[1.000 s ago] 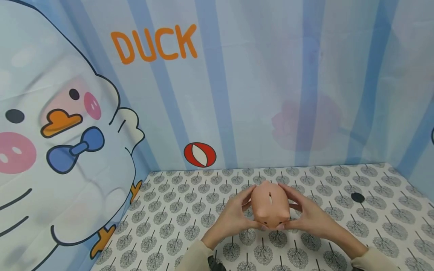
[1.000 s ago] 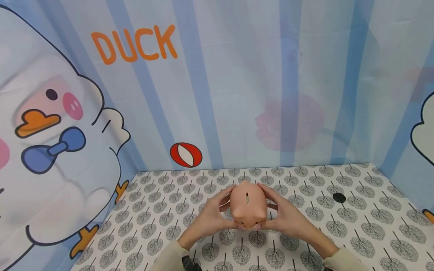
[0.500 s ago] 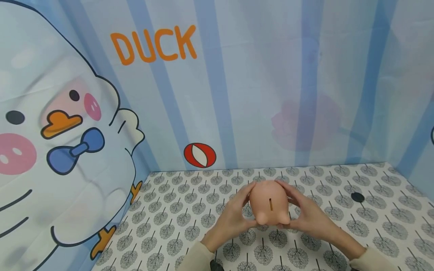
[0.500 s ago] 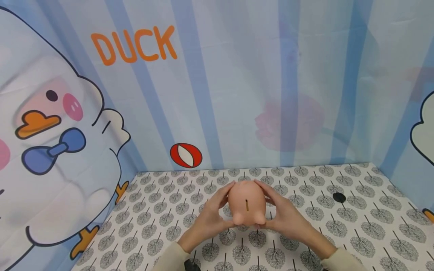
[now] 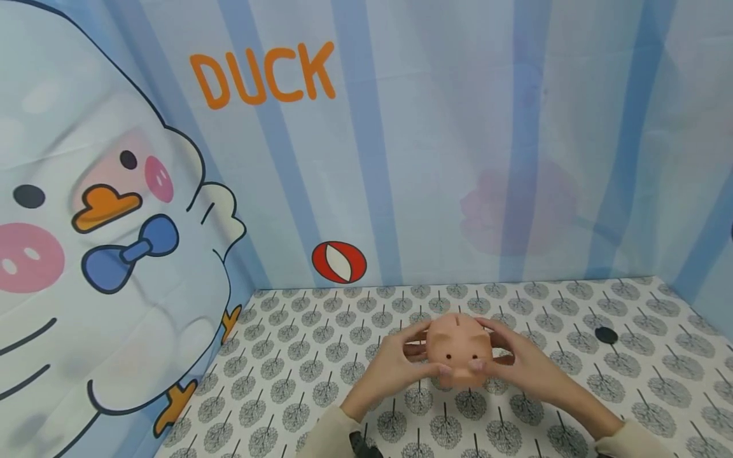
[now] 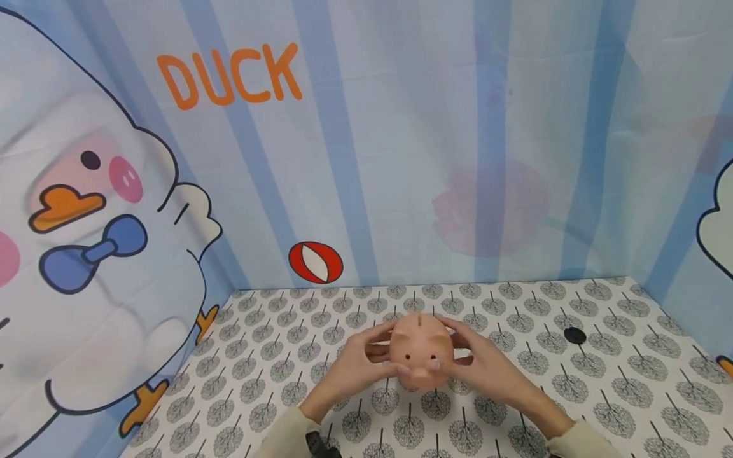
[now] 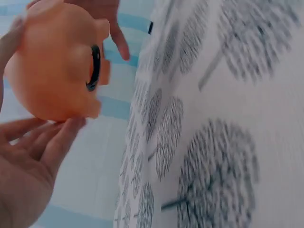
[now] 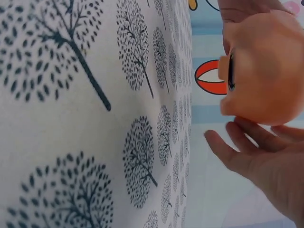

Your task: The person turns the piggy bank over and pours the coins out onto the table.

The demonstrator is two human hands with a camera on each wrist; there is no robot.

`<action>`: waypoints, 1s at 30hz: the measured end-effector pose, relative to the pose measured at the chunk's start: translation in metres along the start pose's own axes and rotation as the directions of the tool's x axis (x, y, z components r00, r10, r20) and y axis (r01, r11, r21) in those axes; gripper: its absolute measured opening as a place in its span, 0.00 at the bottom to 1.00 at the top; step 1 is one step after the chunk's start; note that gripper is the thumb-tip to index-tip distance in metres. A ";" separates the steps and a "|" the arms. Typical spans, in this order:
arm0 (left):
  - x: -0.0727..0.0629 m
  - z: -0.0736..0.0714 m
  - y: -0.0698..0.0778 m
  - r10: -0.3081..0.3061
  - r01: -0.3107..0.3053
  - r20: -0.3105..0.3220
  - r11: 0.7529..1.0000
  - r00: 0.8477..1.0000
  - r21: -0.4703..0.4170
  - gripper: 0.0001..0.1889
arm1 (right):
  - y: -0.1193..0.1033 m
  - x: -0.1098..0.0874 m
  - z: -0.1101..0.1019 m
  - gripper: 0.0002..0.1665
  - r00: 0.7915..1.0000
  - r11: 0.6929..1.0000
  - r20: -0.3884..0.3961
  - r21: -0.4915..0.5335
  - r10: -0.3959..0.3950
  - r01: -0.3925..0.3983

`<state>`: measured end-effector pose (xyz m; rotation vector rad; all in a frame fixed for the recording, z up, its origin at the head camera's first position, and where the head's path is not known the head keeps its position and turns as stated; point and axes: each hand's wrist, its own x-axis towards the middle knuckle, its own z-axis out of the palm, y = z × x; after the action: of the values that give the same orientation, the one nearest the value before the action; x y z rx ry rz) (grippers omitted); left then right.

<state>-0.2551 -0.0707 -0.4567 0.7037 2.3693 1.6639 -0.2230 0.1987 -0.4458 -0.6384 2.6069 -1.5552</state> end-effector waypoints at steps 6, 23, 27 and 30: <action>0.008 0.006 0.002 -0.041 0.041 -0.048 0.999 0.998 0.006 0.36 | -0.003 0.006 -0.002 0.33 0.992 0.991 0.014 0.045 0.128 -0.128; 0.013 0.001 0.005 -0.080 0.080 -0.028 0.997 0.996 0.012 0.36 | -0.007 0.010 -0.005 0.38 0.990 0.991 0.037 0.010 0.135 -0.136; 0.014 -0.005 0.007 -0.050 0.049 0.011 0.998 0.999 0.043 0.37 | -0.007 0.010 -0.007 0.42 0.993 0.993 0.025 -0.027 0.115 -0.114; 0.015 -0.009 0.009 -0.020 0.020 0.053 1.000 0.998 -0.001 0.39 | -0.007 0.010 -0.009 0.47 0.996 0.997 0.014 -0.009 0.083 -0.082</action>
<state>-0.2695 -0.0694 -0.4432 0.7122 2.3303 1.6183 -0.2321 0.1993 -0.4335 -0.5332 2.5957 -1.5109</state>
